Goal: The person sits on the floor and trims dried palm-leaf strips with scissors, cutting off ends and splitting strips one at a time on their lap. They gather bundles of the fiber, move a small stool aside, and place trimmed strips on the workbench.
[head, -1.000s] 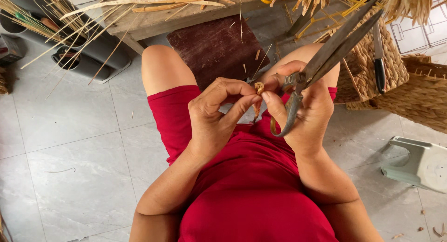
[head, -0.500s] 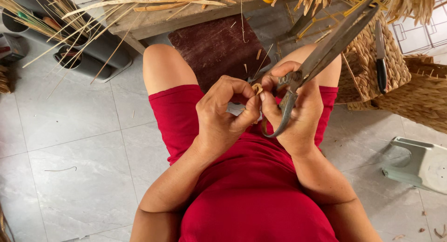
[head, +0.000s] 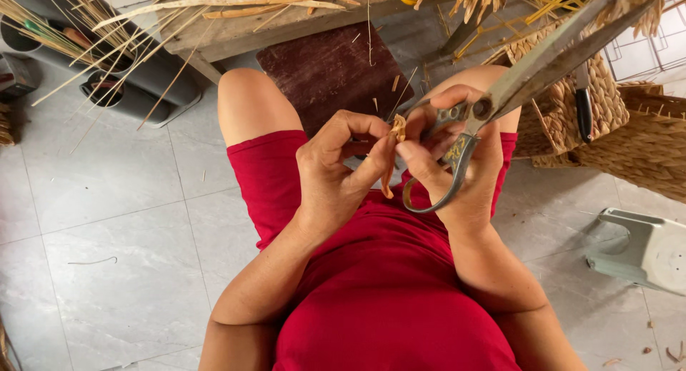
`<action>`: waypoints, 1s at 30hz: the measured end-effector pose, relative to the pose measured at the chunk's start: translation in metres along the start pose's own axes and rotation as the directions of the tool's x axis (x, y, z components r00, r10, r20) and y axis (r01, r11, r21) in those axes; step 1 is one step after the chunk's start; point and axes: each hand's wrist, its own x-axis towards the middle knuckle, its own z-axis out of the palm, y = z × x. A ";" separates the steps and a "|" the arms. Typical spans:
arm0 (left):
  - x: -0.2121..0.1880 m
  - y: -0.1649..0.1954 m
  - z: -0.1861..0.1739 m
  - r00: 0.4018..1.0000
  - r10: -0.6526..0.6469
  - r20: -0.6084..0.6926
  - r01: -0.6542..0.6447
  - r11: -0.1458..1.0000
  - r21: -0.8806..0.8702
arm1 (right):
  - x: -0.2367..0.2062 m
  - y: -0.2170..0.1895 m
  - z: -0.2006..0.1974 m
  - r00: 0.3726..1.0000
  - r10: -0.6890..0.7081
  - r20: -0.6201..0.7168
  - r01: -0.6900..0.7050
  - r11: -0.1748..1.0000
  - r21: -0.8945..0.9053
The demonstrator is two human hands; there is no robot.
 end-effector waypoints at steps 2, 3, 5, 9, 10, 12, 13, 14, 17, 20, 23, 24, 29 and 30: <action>-0.001 -0.001 0.000 0.998 -0.057 0.014 0.058 0.998 -0.031 | 0.001 0.001 -0.001 0.999 -0.033 0.035 0.033 0.999 -0.002; -0.001 -0.001 0.000 0.996 -0.084 0.023 0.085 0.995 -0.047 | 0.001 0.002 -0.001 0.997 -0.051 0.051 0.052 0.999 -0.004; -0.002 -0.001 0.000 0.999 -0.033 0.008 0.033 0.999 -0.014 | 0.002 0.003 -0.001 0.996 -0.085 0.036 0.086 0.996 -0.029; -0.002 -0.002 0.001 1.000 0.005 -0.008 -0.004 0.998 0.065 | 0.004 0.004 0.003 0.994 -0.102 0.042 0.106 0.988 -0.108; -0.001 -0.003 0.001 0.996 0.085 -0.021 -0.081 0.987 0.142 | 0.005 0.004 0.004 0.993 -0.113 0.045 0.118 0.984 -0.132; 0.003 -0.006 0.003 0.969 0.245 -0.028 -0.226 0.929 0.294 | 0.005 0.005 0.008 0.989 -0.145 0.037 0.149 0.974 -0.173; 0.005 -0.008 0.002 0.960 0.280 -0.003 -0.264 0.910 0.319 | 0.005 0.006 0.010 0.988 -0.152 0.025 0.154 0.970 -0.186; 0.006 -0.009 0.002 0.950 0.313 0.022 -0.301 0.890 0.342 | 0.005 0.008 0.013 0.990 -0.139 -0.002 0.136 0.973 -0.186; 0.001 -0.010 0.004 0.943 0.324 0.078 -0.333 0.907 0.259 | 0.013 0.017 0.008 0.995 -0.083 -0.052 0.074 0.985 -0.155; 0.000 -0.017 0.000 0.992 0.096 -0.086 -0.117 0.951 -0.285 | 0.034 0.036 -0.011 0.977 -0.070 -0.203 0.056 0.996 -0.074; 0.009 -0.039 -0.033 0.908 -0.336 -0.249 0.044 0.669 -0.742 | 0.041 0.052 -0.051 0.882 0.042 -0.470 0.019 0.992 0.124; 0.009 -0.046 -0.053 0.895 -0.340 -0.288 -0.025 0.606 -0.795 | 0.044 0.057 -0.069 0.829 0.105 -0.549 0.015 0.978 0.210; -0.005 -0.093 -0.182 0.813 -0.149 -0.563 -0.222 0.814 -0.536 | 0.033 0.083 -0.183 0.779 0.112 -0.618 0.217 0.875 0.432; -0.010 -0.100 -0.212 0.784 -0.198 -0.588 -0.256 0.760 -0.597 | 0.029 0.088 -0.208 0.789 0.073 -0.610 0.251 0.868 0.428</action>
